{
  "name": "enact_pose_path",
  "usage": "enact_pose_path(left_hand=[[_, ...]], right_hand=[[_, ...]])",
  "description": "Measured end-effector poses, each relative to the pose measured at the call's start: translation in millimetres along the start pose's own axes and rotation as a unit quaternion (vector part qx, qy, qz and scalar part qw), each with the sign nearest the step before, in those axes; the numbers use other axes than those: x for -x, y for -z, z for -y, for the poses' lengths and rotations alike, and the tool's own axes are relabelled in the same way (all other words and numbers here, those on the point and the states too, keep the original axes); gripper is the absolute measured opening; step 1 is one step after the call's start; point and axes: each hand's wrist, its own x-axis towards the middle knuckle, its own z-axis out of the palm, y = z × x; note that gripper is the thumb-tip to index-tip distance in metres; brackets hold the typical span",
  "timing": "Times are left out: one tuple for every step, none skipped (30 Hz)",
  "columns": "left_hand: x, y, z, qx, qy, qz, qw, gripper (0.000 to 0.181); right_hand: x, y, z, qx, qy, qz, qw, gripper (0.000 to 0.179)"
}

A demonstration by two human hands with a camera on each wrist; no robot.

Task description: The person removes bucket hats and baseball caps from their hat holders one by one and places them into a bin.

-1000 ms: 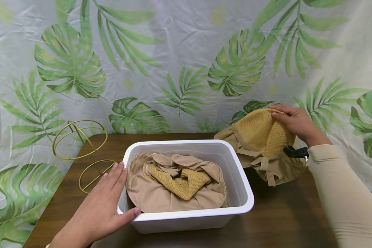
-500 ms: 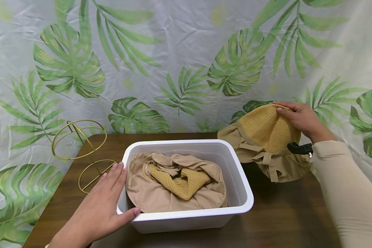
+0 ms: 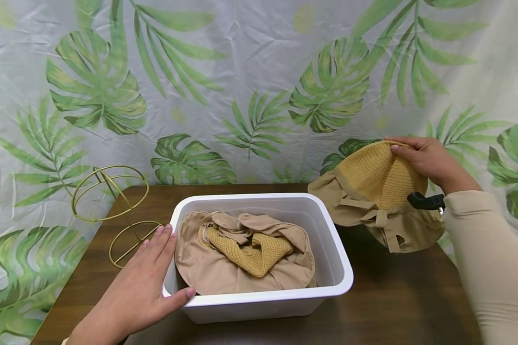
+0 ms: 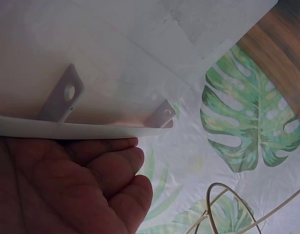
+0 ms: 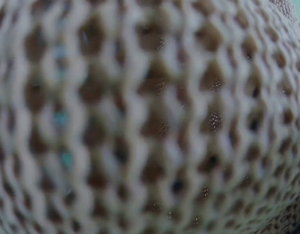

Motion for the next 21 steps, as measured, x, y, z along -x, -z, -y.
enact_pose_path(left_hand=[[0.0,0.1,-0.3,0.0,0.001,0.0,1.0,0.099],[0.1,0.3,-0.2,0.001,0.002,0.002,1.0,0.099],[0.1,0.4,-0.5,0.001,0.003,0.002,1.0,0.099],[0.2,0.7,-0.7,0.001,0.003,0.003,1.0,0.099],[0.2,0.9,-1.0,0.0,0.004,0.004,1.0,0.099],[0.3,1.1,-1.2,0.001,0.005,0.005,1.0,0.099],[0.2,1.0,-1.3,0.001,0.006,0.006,1.0,0.099],[0.2,1.1,-1.2,0.002,0.006,0.007,1.0,0.099],[0.2,1.1,-1.3,0.001,0.007,0.008,0.9999,0.099],[0.1,1.2,-1.3,0.001,0.007,0.008,0.9999,0.099],[0.2,1.2,-1.2,0.002,0.008,0.01,0.9999,0.099],[0.2,1.4,-1.0,0.002,0.008,0.01,0.9999,0.099],[0.1,1.6,-0.9,0.002,0.008,0.01,0.9999,0.099],[0.1,1.7,-0.7,0.002,0.009,0.011,0.9999,0.099],[0.0,1.7,-0.6,0.003,0.009,0.011,0.9999,0.099],[-0.2,1.7,-0.5,0.003,0.009,0.01,0.9999,0.1],[-0.1,1.8,-0.4,0.004,0.009,0.01,0.9999,0.1],[-0.1,1.8,-0.2,0.004,0.009,0.01,0.9999,0.1],[-0.1,1.7,-0.1,0.005,0.009,0.01,0.9999,0.1],[0.0,1.4,-0.3,0.005,0.008,0.009,0.9999,0.1],[0.2,1.0,-0.3,0.005,0.008,0.009,0.9999,0.099]], right_hand=[[0.1,1.0,1.2,0.001,0.0,0.001,1.0,0.054],[0.1,1.8,2.1,0.002,0.0,0.003,1.0,0.054],[0.2,2.4,3.2,0.003,0.0,0.005,1.0,0.054],[0.4,2.9,4.1,0.002,-0.001,0.007,1.0,0.054],[0.7,3.2,4.9,0.001,-0.003,0.009,1.0,0.053],[1.1,3.4,5.7,-0.002,-0.005,0.012,0.9999,0.053],[1.3,3.6,6.3,-0.007,-0.007,0.015,0.9998,0.053],[1.6,3.8,6.7,-0.009,-0.009,0.017,0.9998,0.053],[1.8,4.0,7.1,-0.013,-0.01,0.02,0.9997,0.053],[1.9,4.2,7.3,-0.016,-0.012,0.023,0.9995,0.052],[1.8,4.3,7.4,-0.019,-0.013,0.026,0.9994,0.053],[1.7,4.4,7.4,-0.021,-0.015,0.028,0.9993,0.053],[1.5,4.5,7.6,-0.02,-0.017,0.032,0.9991,0.054],[1.3,4.6,7.9,-0.02,-0.018,0.035,0.999,0.054],[1.2,4.8,8.2,-0.02,-0.018,0.039,0.9989,0.055],[1.1,4.9,8.4,-0.019,-0.019,0.041,0.9988,0.056],[1.1,5.0,8.6,-0.02,-0.019,0.043,0.9987,0.056],[1.1,5.2,8.7,-0.019,-0.018,0.045,0.9986,0.056],[1.2,5.4,8.8,-0.021,-0.017,0.047,0.9985,0.056],[1.1,5.8,8.7,-0.022,-0.014,0.048,0.9985,0.055],[0.8,6.2,8.7,-0.024,-0.011,0.051,0.9984,0.054]])
